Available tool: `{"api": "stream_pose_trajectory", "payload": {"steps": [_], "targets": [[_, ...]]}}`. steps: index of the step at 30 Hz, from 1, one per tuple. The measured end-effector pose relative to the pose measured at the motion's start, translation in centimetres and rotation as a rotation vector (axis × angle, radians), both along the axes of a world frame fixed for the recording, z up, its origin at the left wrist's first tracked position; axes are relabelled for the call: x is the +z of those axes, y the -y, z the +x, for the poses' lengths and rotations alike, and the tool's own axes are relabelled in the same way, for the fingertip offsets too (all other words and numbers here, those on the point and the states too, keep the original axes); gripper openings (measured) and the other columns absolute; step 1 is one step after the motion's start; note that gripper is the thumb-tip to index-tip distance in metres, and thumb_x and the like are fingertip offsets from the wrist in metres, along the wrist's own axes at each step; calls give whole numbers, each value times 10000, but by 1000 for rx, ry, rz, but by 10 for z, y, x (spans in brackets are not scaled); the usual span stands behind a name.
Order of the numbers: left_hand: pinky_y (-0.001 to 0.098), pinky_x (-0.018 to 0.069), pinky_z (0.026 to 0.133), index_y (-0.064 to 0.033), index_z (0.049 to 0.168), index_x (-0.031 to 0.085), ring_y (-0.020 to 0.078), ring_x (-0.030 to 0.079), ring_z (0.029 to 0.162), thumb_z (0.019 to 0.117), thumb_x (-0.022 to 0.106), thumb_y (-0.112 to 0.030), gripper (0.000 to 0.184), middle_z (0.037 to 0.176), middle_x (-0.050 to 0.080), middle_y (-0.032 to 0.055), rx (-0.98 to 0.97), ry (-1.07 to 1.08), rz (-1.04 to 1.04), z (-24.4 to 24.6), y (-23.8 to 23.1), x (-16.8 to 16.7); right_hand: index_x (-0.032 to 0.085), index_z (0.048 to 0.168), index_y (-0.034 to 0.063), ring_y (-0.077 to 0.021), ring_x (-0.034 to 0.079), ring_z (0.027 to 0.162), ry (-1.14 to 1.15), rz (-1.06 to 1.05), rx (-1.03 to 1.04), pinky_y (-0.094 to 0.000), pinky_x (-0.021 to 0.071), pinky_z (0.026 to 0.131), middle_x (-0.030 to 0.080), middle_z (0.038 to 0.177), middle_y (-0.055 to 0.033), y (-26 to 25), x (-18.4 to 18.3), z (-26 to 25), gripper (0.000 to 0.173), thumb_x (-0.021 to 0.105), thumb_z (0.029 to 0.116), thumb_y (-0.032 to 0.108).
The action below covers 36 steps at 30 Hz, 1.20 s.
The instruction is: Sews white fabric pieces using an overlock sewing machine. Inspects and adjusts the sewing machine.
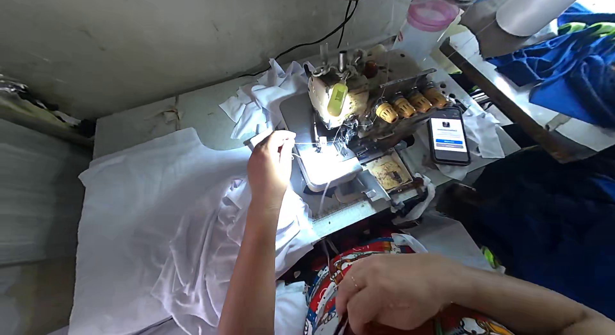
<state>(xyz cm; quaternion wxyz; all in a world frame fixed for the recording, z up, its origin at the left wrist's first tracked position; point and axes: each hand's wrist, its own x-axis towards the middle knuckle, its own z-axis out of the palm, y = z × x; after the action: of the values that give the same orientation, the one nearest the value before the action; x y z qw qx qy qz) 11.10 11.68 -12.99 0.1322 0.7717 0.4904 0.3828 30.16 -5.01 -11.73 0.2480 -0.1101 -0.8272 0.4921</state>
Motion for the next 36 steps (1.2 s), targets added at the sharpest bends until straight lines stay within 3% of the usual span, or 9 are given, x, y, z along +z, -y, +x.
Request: {"api": "stream_pose_trajectory", "payload": {"steps": [4,6,8,11,14,17,22,29,36], "targets": [[540,492,997,37,1172,683,409,620,1174,985,616,-81,231,1231,657,238,63,-114,40,-3,13,7,647,989,-16,-224,679,899,43,-132,-41,-348,567,801,676,964,-153,-3,-10,7,150,510,948,-61],[565,498,967,32,1101,710,432,613,1160,950,668,-97,202,1199,654,252,53,-123,42,4,31,10,615,1056,-32,-189,664,812,83,-234,-127,-321,561,734,664,913,-148,-5,-8,18,148,507,957,-59],[537,512,933,-23,950,746,361,653,1060,907,679,-125,129,1057,702,180,-12,-99,75,13,48,4,600,1156,-15,-135,664,805,125,-251,-288,-281,566,732,674,926,-118,-10,-9,34,202,501,979,-15],[515,442,999,-127,910,794,286,652,1086,947,656,-271,203,1033,748,70,-44,-121,93,26,61,-10,631,1277,7,-91,626,785,193,-99,-680,-259,540,708,674,957,-89,-27,-20,67,331,458,1034,150],[532,421,974,-150,951,799,320,612,1144,944,670,-351,239,1098,727,83,33,-202,145,38,63,-15,705,1203,31,-183,697,935,325,171,-1112,-369,584,829,720,1069,-123,-51,-36,96,335,482,1048,227],[532,402,973,-182,1013,804,335,592,1163,939,679,-377,243,1149,699,114,94,-271,183,52,62,-18,739,1182,55,-301,705,1005,357,326,-1309,-519,563,857,728,1100,-144,-71,-47,105,277,572,1018,203],[564,386,999,-209,1094,793,366,578,1188,966,645,-351,243,1227,670,158,130,-272,220,67,60,-30,771,1144,84,-291,707,1013,325,403,-1347,-503,567,837,735,1101,-130,-89,-57,88,240,601,1007,183],[560,345,1065,-216,1138,787,355,536,1296,974,632,-324,250,1299,676,106,122,-213,187,72,59,-38,765,1139,66,-302,702,1027,323,409,-1333,-503,560,851,735,1095,-144,-92,-59,85,242,598,1009,182],[591,324,1103,-196,1195,769,375,505,1363,977,618,-295,283,1339,672,99,72,-195,173,71,55,-39,774,1134,93,-261,663,905,373,400,-1341,-434,543,733,676,1063,-148,-96,-49,79,236,620,1002,214]]}}
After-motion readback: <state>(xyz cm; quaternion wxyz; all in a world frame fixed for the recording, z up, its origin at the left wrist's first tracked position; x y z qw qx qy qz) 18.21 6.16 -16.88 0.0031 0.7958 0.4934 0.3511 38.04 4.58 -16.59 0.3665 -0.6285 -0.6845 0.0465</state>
